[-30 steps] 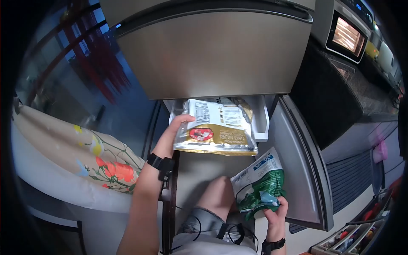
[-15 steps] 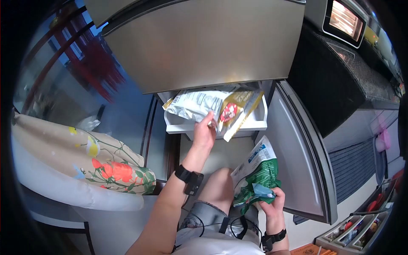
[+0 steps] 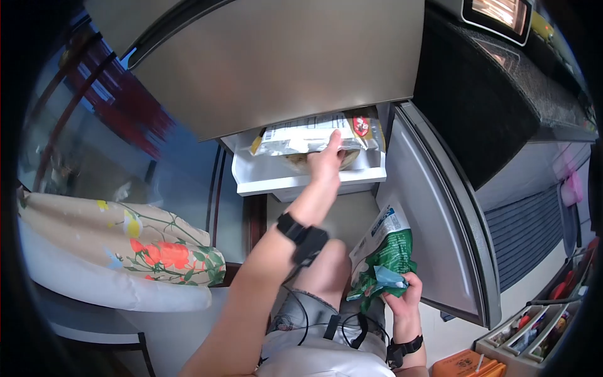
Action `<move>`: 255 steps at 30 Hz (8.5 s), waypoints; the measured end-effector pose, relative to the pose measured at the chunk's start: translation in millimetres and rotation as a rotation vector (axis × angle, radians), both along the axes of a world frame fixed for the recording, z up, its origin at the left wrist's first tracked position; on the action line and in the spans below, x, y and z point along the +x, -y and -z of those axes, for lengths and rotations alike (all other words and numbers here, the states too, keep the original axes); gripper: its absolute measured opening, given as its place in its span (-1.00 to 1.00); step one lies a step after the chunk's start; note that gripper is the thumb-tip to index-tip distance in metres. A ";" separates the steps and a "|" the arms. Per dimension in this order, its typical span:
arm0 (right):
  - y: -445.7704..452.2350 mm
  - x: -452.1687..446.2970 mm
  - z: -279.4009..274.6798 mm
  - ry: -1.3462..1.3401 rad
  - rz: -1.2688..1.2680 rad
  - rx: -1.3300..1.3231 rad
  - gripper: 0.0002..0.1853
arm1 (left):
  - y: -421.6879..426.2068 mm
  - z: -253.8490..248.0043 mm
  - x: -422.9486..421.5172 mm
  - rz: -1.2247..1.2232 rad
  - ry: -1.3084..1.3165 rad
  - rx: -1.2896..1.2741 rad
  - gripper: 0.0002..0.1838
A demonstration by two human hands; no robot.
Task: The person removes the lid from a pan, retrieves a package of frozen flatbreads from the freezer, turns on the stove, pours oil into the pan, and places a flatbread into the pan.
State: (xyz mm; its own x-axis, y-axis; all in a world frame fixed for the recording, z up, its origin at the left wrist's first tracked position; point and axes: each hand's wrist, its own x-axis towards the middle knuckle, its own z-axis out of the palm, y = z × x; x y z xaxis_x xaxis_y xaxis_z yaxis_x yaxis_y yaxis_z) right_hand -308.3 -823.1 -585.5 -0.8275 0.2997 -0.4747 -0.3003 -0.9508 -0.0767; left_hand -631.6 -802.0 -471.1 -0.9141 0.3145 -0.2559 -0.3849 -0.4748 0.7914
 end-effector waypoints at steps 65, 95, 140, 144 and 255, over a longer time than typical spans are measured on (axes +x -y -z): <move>-67.6 -160.8 -92.9 -0.128 0.045 0.510 -0.47 | 102.7 -13.3 -112.4 0.193 -1.724 -0.694 -0.87; -1.9 -247.6 -74.9 0.104 0.435 0.923 -0.77 | 134.9 -20.1 -126.9 0.351 -0.475 -0.354 -0.52; 20.8 -221.8 -39.6 0.128 0.393 0.772 -0.79 | 137.3 35.4 -123.8 0.168 -1.399 -1.128 -0.50; 6.8 -173.0 -36.6 0.143 0.432 0.765 -0.69 | 141.3 44.8 -118.4 0.273 -1.654 -1.310 -0.52; 26.1 -108.7 -38.5 0.150 0.304 0.580 -0.82 | 10.9 44.8 -125.1 0.089 -2.177 -1.354 0.07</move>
